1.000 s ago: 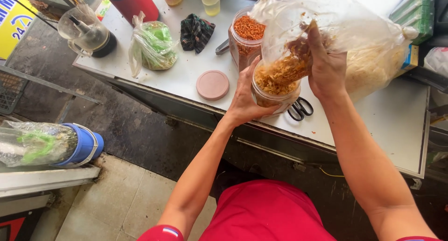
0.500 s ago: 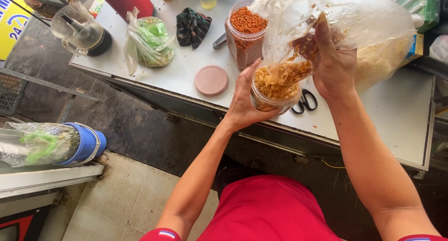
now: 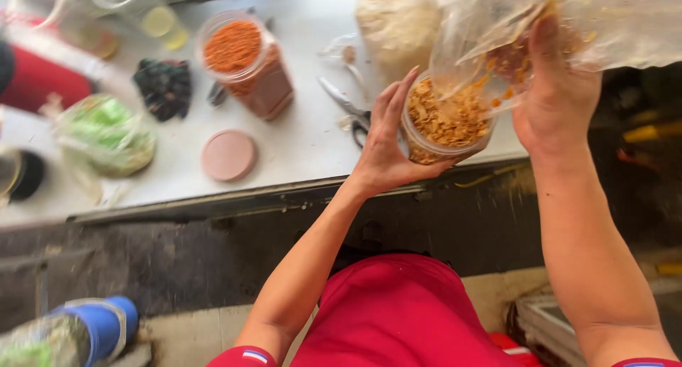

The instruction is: Refilling ingredient containers from plastic bags and organizing the food preparation workspace.

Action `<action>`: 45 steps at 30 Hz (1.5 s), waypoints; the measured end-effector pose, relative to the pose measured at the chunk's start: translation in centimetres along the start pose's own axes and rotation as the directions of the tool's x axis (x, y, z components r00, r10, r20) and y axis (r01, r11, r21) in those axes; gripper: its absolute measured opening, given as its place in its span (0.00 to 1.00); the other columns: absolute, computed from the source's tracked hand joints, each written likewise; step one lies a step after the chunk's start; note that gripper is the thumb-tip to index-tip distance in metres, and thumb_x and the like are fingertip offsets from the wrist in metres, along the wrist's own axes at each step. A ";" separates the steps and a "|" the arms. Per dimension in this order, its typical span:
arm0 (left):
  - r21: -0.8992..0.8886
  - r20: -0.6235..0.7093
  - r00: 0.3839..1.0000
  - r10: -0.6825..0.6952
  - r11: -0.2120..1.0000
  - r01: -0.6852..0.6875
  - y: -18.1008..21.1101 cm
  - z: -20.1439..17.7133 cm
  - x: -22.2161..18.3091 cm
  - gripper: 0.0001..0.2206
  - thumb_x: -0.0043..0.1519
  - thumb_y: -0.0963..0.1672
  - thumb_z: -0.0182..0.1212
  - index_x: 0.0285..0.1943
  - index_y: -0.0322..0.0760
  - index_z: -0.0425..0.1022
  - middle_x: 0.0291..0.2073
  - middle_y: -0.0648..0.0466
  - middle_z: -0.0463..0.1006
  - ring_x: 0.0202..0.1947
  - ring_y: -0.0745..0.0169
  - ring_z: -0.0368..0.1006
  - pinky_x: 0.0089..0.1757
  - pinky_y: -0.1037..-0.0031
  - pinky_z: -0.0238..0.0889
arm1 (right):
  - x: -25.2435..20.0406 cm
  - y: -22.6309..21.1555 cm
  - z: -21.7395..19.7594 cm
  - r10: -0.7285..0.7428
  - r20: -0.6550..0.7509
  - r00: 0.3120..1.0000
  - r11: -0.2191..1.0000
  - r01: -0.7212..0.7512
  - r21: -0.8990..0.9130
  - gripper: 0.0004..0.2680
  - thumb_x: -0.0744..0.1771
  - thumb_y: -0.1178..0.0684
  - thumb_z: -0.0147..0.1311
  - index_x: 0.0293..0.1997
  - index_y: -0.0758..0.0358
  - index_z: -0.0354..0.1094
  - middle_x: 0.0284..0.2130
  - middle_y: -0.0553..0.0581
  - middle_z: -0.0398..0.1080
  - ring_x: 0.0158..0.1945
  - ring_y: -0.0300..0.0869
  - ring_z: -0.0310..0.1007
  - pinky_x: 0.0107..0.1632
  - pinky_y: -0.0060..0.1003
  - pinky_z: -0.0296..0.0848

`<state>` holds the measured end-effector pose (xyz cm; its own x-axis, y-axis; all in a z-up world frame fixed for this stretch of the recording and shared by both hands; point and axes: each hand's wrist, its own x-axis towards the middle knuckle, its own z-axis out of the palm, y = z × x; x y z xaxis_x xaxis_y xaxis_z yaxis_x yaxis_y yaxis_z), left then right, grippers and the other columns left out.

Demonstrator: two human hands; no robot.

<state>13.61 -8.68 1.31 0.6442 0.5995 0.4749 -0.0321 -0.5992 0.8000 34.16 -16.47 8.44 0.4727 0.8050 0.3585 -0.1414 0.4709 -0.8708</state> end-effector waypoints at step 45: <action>-0.142 0.209 0.973 0.098 0.987 -0.069 -3.3 9.3 3.6 0.56 0.46 0.52 0.83 0.83 0.42 0.46 0.73 0.43 0.57 0.76 0.45 0.56 0.72 0.56 0.56 | -3.1 -3.2 -7.7 -0.202 -0.309 0.929 0.976 0.166 -0.142 0.15 0.70 0.45 0.66 0.58 0.61 0.70 0.53 0.55 0.74 0.56 0.44 0.76 0.62 0.46 0.78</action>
<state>23.14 -9.48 -2.98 0.7832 0.4140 0.4640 -0.1849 -0.5574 0.8094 39.84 -23.27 7.46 0.7365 0.5413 0.4056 0.0635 0.5417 -0.8382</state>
